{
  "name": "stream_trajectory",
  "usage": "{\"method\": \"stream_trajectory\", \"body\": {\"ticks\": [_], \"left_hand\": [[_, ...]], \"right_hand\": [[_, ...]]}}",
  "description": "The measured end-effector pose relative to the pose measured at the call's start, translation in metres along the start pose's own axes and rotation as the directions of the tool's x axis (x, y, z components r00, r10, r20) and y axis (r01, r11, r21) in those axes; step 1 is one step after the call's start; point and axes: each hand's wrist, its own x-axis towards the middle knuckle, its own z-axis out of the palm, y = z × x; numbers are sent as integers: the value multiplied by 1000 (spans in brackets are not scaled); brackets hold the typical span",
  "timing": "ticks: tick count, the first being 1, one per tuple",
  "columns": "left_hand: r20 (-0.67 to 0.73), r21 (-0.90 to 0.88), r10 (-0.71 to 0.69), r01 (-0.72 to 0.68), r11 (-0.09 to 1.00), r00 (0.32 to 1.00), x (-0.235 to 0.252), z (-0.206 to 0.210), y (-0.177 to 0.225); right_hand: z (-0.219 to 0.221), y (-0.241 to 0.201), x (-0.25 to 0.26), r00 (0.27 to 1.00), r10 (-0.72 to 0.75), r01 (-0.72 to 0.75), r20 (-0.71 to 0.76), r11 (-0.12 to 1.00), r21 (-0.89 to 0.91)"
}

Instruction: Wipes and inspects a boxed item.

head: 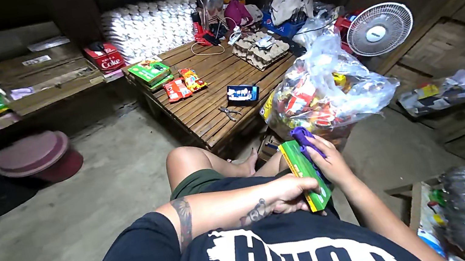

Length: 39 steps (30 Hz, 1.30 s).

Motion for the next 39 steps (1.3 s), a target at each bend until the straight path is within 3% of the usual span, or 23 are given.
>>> {"method": "stream_trajectory", "body": {"ticks": [4,8,12,16,21,27,31,39], "left_hand": [[16,67,27,-28,997,1000,-1,1,-1],[34,102,27,-30,994,999,1,0,-2],[-4,301,-6,7,954,1000,-5,-2,-1],[-51,473,-20,42,880,998,-12,1,4],[-52,553,-21,46,832,998,-17,4,7],[82,433,59,-89,897,995,-16,6,6],[94,435,54,-90,896,994,-18,8,7],[116,434,64,-109,894,991,-17,5,5]], "right_hand": [[-4,-11,-1,984,-168,165,-56,985,-54],[-8,-27,0,913,-404,400,-58,913,-75],[-16,-47,1,853,-521,511,-22,843,-167],[-29,-63,2,854,-521,503,1,825,-259],[-43,-69,4,845,-534,519,36,801,-298],[-61,-55,5,877,-481,460,20,825,-329],[-69,-39,5,912,-408,377,-33,869,-320],[-63,-10,1,946,-259,241,-194,964,-108]]}}
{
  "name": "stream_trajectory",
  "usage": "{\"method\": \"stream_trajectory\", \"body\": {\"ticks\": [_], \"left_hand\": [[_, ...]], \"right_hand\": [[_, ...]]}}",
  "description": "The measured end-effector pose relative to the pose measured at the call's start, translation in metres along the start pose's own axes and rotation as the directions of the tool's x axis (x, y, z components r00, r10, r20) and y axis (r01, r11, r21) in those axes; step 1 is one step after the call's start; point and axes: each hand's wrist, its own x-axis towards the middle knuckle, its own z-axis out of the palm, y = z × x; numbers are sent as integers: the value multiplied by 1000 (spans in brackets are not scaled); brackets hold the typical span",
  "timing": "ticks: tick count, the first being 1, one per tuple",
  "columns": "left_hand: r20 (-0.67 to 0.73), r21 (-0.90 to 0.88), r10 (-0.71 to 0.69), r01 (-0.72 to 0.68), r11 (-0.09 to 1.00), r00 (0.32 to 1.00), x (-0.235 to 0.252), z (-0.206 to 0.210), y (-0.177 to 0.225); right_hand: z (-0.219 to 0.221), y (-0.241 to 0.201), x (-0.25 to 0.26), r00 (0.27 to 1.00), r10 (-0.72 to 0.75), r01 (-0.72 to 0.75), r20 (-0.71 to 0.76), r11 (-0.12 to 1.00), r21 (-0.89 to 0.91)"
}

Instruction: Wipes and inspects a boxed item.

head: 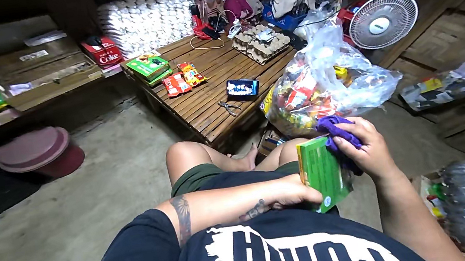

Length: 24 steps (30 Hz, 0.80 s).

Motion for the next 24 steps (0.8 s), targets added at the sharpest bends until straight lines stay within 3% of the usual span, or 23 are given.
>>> {"method": "stream_trajectory", "body": {"ticks": [11,16,24], "left_hand": [[13,-18,-6,6,1000,1000,4,-2,-4],[14,-20,12,-11,1000,1000,2,-2,-5],[13,-47,22,-21,999,1000,1,1,-1]], "right_hand": [[1,16,-10,998,-22,32,-64,986,163],[15,21,-22,979,-87,128,-186,967,221],[29,21,-41,947,-23,135,-321,934,331]]}}
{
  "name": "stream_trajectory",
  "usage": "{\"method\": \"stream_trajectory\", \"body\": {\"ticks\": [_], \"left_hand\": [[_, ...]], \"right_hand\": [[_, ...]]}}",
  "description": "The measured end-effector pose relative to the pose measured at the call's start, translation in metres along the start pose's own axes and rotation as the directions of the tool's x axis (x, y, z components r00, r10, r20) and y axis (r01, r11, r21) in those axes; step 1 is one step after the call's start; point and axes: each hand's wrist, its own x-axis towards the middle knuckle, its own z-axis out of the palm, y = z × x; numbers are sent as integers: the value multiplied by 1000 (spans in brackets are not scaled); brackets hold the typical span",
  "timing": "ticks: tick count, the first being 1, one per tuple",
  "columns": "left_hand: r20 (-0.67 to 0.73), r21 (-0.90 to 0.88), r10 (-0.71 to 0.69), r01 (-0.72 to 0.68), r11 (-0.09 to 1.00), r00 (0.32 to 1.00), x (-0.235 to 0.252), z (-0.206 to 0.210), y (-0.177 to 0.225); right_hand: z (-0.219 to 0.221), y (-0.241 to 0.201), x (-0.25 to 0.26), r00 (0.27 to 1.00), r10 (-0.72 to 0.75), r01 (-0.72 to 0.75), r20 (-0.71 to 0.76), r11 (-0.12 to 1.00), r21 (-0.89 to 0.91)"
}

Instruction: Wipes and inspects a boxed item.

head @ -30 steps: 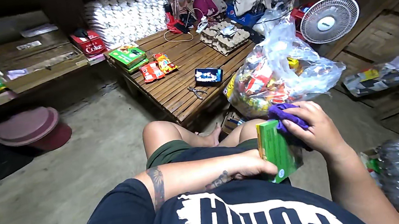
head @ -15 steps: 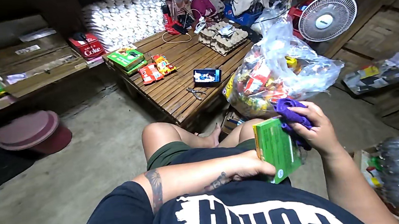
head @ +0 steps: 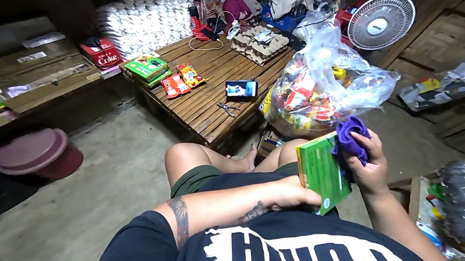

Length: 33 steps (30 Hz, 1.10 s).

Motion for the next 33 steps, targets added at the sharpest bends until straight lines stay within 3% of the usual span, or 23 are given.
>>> {"method": "stream_trajectory", "body": {"ticks": [21,33], "left_hand": [[-1,-9,8,-8,1000,1000,2,1,1],[16,53,-16,16,998,1000,3,-1,2]], "right_hand": [[-2,-3,0,991,117,-112,-71,991,67],[9,-5,-6,960,71,-16,-270,980,200]]}}
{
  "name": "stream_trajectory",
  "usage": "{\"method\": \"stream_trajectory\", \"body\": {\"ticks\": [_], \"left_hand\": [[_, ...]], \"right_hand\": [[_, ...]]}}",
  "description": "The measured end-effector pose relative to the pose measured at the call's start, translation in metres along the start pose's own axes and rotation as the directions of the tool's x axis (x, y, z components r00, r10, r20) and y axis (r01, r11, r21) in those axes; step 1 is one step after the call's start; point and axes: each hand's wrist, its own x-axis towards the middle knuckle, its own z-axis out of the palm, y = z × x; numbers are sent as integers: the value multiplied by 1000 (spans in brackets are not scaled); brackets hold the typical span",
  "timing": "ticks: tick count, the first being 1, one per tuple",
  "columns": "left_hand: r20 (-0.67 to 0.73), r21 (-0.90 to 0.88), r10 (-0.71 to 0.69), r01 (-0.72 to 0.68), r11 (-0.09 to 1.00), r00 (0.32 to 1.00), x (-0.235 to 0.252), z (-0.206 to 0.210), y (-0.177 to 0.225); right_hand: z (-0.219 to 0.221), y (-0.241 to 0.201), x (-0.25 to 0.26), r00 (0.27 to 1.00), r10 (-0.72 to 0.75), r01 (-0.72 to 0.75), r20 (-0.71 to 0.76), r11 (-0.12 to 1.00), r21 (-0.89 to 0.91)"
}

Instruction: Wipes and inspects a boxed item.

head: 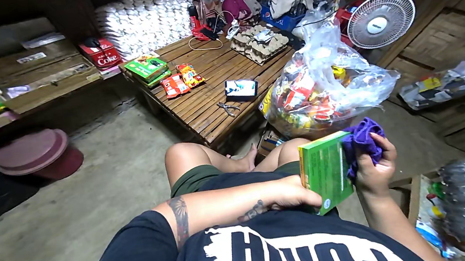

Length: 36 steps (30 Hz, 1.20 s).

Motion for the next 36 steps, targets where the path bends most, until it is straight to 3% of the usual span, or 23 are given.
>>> {"method": "stream_trajectory", "body": {"ticks": [4,6,11,14,22,29,36], "left_hand": [[-12,29,-7,8,1000,1000,-2,0,2],[-19,34,-6,6,999,1000,-2,0,1],[-35,8,11,-11,1000,999,-2,0,-1],[-45,-27,45,-47,999,998,-1,-1,-4],[-95,-107,84,-95,990,992,-4,2,-5],[-112,-135,135,-150,979,984,-2,1,-11],[-141,-172,162,-186,967,977,-3,4,-9]], "right_hand": [[5,-5,3,989,53,-38,-140,993,109],[4,-4,2,985,113,-97,-130,987,127],[-5,-7,1,946,271,-291,177,952,98],[-11,-12,0,886,392,-412,248,911,32],[-42,-9,-5,737,532,-547,417,832,-95],[-69,-13,-1,645,565,-567,514,805,-173],[-84,-18,10,608,585,-465,536,810,-357]]}}
